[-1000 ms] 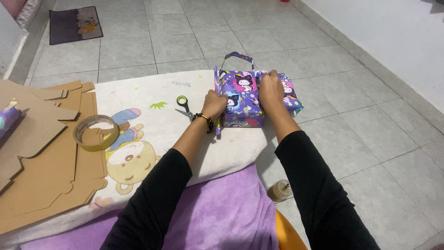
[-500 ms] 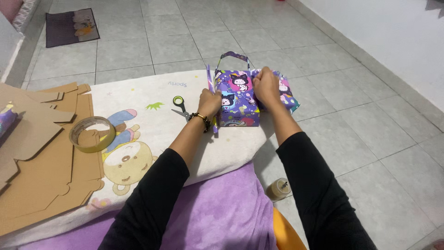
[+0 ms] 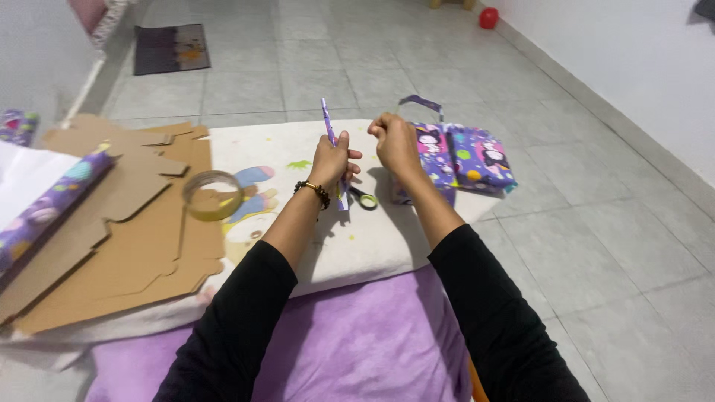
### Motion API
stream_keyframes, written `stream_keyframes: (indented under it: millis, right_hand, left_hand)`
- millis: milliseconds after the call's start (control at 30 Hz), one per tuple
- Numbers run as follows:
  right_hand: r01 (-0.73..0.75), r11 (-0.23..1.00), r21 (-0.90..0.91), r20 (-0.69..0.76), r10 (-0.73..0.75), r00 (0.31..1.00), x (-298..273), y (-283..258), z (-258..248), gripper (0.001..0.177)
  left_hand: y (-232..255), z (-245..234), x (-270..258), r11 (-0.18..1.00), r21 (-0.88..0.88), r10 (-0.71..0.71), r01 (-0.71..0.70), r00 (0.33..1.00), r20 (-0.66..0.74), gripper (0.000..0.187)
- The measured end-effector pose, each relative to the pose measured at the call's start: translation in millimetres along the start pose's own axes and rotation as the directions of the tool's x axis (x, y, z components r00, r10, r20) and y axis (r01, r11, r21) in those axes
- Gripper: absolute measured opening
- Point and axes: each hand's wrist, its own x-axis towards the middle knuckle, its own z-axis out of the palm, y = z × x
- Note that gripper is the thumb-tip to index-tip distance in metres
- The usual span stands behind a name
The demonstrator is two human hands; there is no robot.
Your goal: The person assembles flat cardboard pieces into small boxes by folding along creases and securing flaps with tape. They handle multiple cardboard blanks, fold sides and flaps, and apply tape to hold the structure together.
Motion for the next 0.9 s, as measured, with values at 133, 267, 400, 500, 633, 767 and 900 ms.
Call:
stream_keyframes:
  millis: [133, 267, 400, 500, 633, 767, 900]
  right_hand:
    - [0.036, 0.997, 0.072, 0.075, -0.041, 0.996, -9, -47, 42, 0.014]
    - [-0.124, 0.974, 0.188, 0.24, 0.077, 0.968, -20, -98, 75, 0.01]
    - [-0.2, 0.948, 0.246, 0.361, 0.102, 0.927, -19, -134, 106, 0.013]
    - [-0.15, 0.924, 0.352, 0.376, 0.007, 0.926, -20, -155, 136, 0.019]
    - [-0.168, 0.929, 0.328, 0.424, 0.014, 0.905, -23, -182, 178, 0.017]
    - [0.209, 0.876, 0.435, 0.391, -0.393, 0.832, -34, -206, 208, 0.026]
    - [0.241, 0.822, 0.516, 0.409, -0.483, 0.774, -49, -222, 230, 0.045]
  left_hand:
    - [15, -51, -9, 0.999, -0.02, 0.026, -0.027, 0.996, -0.083, 0.036]
    - [14, -111, -12, 0.997, -0.03, 0.071, -0.075, 0.989, -0.132, 0.03]
    - [7, -172, -17, 0.998, -0.001, 0.064, -0.065, 0.974, -0.215, 0.022]
    - [10, -214, -25, 0.995, 0.053, 0.101, -0.089, 0.942, -0.321, 0.019]
    - [16, -263, -39, 0.981, 0.042, 0.187, -0.187, 0.881, -0.435, 0.02]
    - [26, -308, -38, 0.969, -0.085, 0.167, -0.232, 0.868, -0.467, 0.023]
    - [20, -341, -28, 0.825, -0.39, 0.256, -0.408, 0.887, -0.385, 0.029]
